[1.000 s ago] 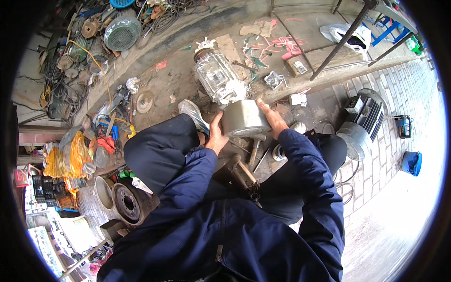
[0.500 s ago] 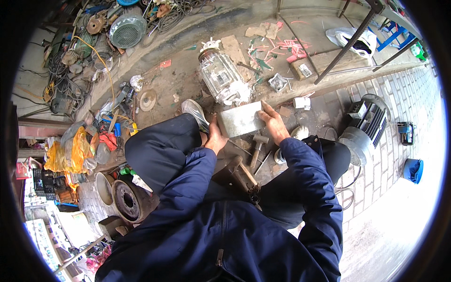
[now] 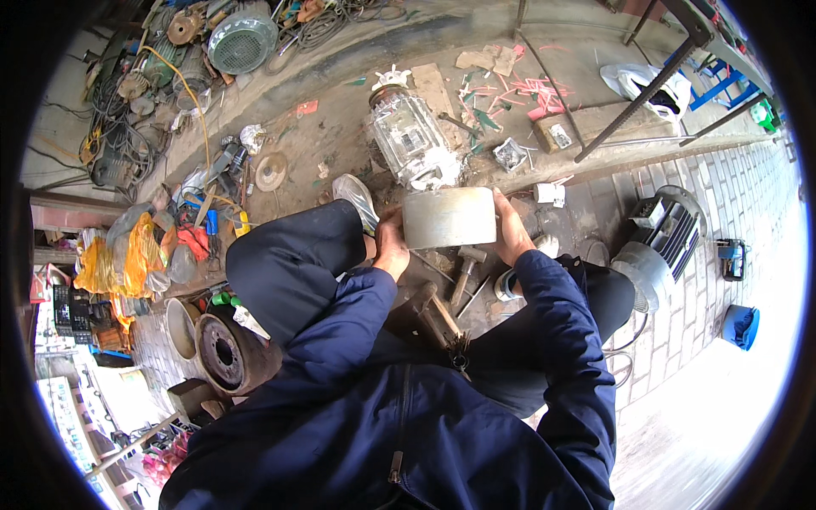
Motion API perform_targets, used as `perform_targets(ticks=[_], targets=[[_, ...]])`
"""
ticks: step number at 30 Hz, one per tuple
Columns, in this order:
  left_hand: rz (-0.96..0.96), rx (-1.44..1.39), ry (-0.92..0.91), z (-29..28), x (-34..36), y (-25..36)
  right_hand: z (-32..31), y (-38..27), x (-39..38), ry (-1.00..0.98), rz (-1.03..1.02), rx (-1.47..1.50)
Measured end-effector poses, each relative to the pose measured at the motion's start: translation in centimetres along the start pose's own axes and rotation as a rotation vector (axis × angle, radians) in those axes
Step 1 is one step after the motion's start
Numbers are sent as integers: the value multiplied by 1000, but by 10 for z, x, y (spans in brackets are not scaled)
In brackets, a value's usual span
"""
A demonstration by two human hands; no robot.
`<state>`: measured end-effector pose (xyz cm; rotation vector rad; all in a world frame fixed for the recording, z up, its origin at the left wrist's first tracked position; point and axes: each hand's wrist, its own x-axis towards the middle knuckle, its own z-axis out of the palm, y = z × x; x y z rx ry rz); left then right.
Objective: The person disassembles and reassembles an electric motor, using a hammer to tap components into place and a screwdriver to secure the casing. They handle the motor housing, fan, and internal parts, then test the assembly with a multimeter.
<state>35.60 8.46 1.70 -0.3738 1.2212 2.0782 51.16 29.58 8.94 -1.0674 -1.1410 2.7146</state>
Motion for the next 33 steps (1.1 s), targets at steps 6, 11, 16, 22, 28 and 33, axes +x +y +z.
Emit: perform_targets(ticks=[6,11,16,22,28,33], targets=[[-486,-185,-301,13,-36,20,0,6,1,134,36,-106],[-405,-139,-224,31,-42,17,-12,2,13,308,-115,81],[-352,-62,-65,28,-33,4,-24,9,26,539,-201,-197],[-222,105,259,3,0,-25,-23,22,48,504,-61,2],[220,449,173,6,-12,-28,-25,46,80,351,-225,-115],[-116,253,412,16,14,-40,-26,45,108,424,33,-80]])
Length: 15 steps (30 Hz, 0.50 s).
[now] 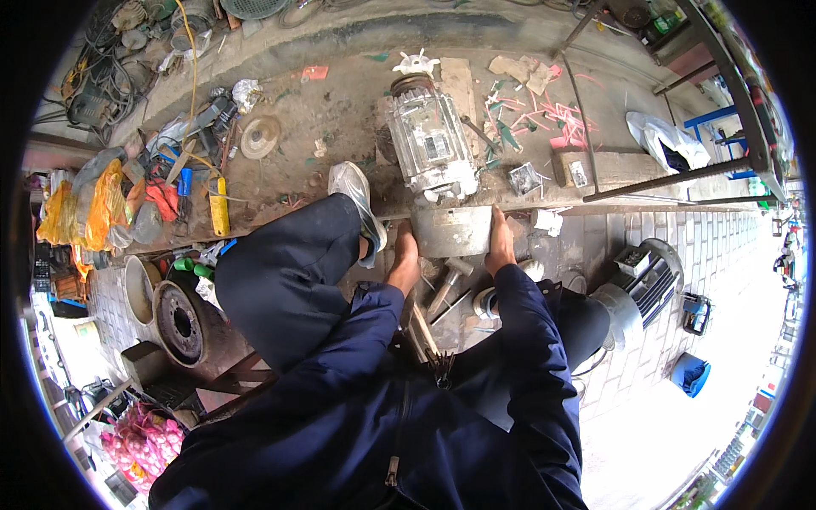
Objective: The person disassembles and reassembles an electric motor, using a hammer to tap components into place and a screwdriver to secure the casing. They handle the motor housing, fan, and internal parts, then test the assembly with a multimeter.
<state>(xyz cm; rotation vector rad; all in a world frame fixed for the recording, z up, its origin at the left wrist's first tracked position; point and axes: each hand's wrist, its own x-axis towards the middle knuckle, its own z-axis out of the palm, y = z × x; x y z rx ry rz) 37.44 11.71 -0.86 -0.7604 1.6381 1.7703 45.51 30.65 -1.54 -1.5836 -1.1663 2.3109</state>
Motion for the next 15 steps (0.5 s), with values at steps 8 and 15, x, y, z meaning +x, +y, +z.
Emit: perform_targets(ticks=[8,15], targets=[[175,39,-54,14,71,-39,6,-18,25,-20,-959,-1022],[376,199,153,36,49,10,23,-25,62,-120,-1205,-874]])
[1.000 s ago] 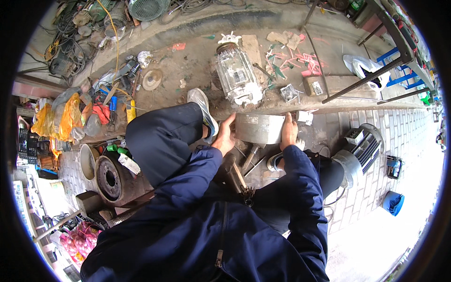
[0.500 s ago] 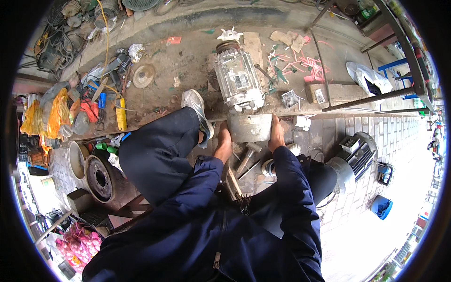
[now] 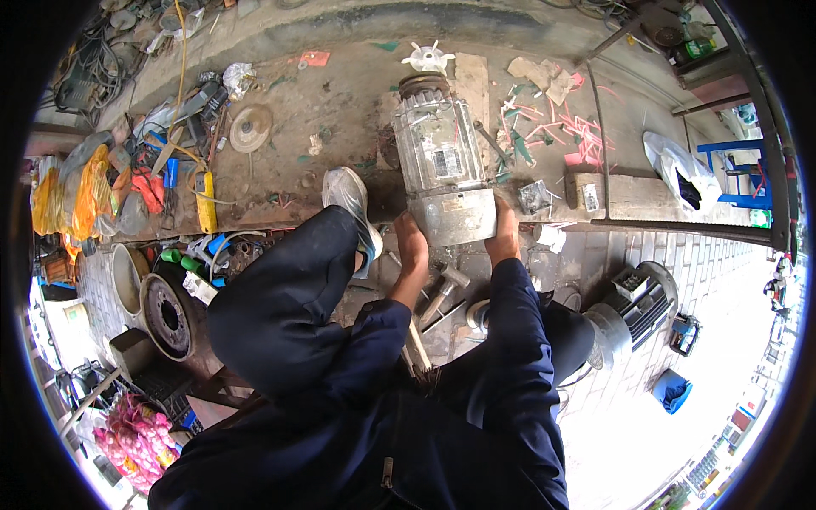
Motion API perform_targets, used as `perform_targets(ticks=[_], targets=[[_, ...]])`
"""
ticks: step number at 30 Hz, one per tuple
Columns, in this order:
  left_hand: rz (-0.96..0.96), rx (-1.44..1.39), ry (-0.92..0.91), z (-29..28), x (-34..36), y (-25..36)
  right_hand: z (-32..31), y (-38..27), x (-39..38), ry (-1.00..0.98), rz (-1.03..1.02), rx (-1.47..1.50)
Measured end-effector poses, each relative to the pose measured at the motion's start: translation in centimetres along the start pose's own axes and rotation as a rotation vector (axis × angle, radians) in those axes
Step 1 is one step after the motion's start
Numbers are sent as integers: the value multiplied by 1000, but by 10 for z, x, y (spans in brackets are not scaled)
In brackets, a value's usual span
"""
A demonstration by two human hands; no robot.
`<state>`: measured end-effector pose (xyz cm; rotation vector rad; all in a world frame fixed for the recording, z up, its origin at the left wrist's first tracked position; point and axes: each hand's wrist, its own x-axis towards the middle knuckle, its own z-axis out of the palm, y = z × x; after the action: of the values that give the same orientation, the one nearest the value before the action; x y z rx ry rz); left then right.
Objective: The person disassembles and reassembles an electric motor, using a hammer to tap components into place and a screwdriver to secure the casing. They handle the motor housing, fan, and internal parts, then test the assembly with a multimeter.
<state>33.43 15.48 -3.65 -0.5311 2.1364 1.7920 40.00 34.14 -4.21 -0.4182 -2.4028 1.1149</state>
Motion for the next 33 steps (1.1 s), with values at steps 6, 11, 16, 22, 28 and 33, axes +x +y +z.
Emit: perform_targets(ticks=[6,11,16,22,28,33], targets=[[-14,-195,17,1,6,16,5,-5,19,-84,220,-26],[-177,-242,15,3,25,15,5,4,21,-152,250,-84],[-119,-323,-58,7,30,13,7,9,8,12,-82,-73],[-199,-333,-115,5,36,1,4,5,12,-132,130,-121],[-220,-360,-162,7,48,-22,1,-4,18,-233,304,-295],[-279,-499,-220,9,59,-38,1,-5,21,-249,369,-300]])
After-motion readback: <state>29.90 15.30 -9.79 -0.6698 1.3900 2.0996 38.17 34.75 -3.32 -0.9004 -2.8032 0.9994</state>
